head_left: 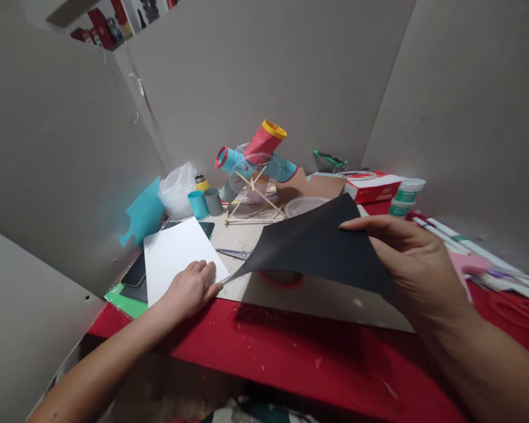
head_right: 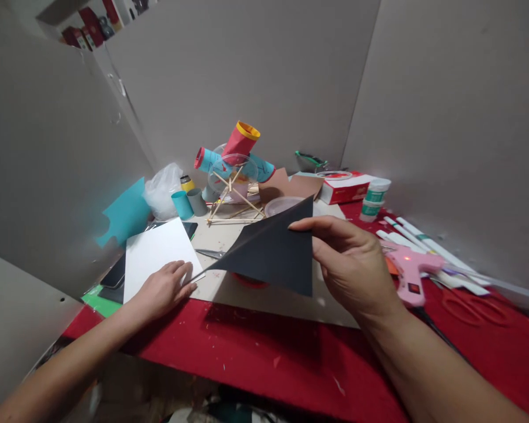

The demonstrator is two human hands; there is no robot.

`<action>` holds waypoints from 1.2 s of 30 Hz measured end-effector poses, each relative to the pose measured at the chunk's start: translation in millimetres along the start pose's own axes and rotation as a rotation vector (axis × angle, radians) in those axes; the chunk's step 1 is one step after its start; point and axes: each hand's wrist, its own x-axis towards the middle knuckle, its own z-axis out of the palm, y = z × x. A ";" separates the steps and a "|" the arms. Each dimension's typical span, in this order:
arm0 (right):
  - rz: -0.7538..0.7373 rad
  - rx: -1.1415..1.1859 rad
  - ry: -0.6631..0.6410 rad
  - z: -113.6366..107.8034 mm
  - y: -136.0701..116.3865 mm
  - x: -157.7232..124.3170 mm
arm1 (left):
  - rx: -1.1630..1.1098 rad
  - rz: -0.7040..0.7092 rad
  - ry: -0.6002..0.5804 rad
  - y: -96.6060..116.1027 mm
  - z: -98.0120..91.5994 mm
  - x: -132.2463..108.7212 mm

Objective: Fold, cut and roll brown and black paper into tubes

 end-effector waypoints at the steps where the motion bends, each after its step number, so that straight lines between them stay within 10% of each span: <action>1: 0.010 0.024 0.003 0.2 0.3 0.4 | 0.034 0.011 -0.015 -1.4 0.1 1.0; 26: -0.008 0.007 -0.006 1.7 12.0 9.0 | 0.297 0.084 -0.428 13.7 -46.0 58.0; 36: 0.019 -0.057 -0.021 1.2 16.6 10.1 | 0.253 0.115 -0.435 5.8 -44.4 27.2</action>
